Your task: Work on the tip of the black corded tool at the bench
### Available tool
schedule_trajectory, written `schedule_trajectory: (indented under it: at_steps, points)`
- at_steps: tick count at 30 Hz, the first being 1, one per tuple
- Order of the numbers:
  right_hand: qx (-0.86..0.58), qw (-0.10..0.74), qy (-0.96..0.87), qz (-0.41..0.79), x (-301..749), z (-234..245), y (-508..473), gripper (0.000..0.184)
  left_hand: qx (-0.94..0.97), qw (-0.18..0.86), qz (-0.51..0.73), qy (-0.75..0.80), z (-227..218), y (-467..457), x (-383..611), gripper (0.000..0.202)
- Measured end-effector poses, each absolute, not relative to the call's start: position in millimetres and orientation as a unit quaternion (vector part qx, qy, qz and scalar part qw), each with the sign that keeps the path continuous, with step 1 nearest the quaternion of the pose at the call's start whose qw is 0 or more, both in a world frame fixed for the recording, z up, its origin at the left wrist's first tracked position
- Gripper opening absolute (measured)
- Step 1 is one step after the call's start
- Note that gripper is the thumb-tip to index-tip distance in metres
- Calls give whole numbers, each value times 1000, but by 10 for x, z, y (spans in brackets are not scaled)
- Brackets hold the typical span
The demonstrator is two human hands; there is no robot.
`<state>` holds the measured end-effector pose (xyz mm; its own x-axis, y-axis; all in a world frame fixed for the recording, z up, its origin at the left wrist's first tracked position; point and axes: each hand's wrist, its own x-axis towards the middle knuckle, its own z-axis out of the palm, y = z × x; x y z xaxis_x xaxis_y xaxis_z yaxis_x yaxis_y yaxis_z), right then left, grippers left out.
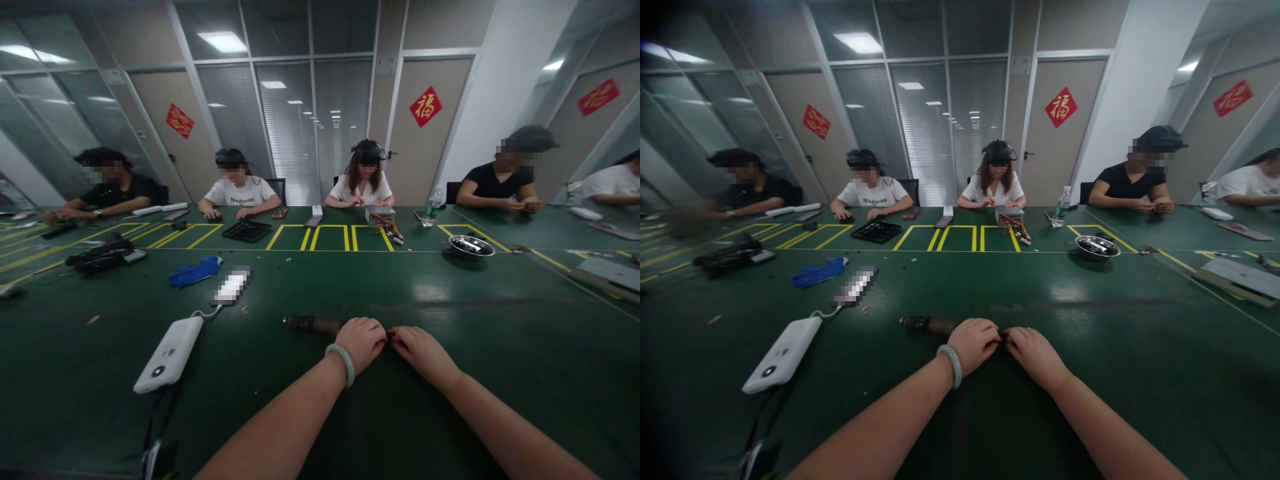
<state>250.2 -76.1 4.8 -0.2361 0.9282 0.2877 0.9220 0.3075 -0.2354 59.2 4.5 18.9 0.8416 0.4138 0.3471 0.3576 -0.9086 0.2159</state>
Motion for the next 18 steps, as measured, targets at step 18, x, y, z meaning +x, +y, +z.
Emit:
schedule_trajectory:
  at_steps: [18]
  points:
    - [-627,141,-765,-51,2507,159,-850,10,945,98,278,143,322,-46,383,19]
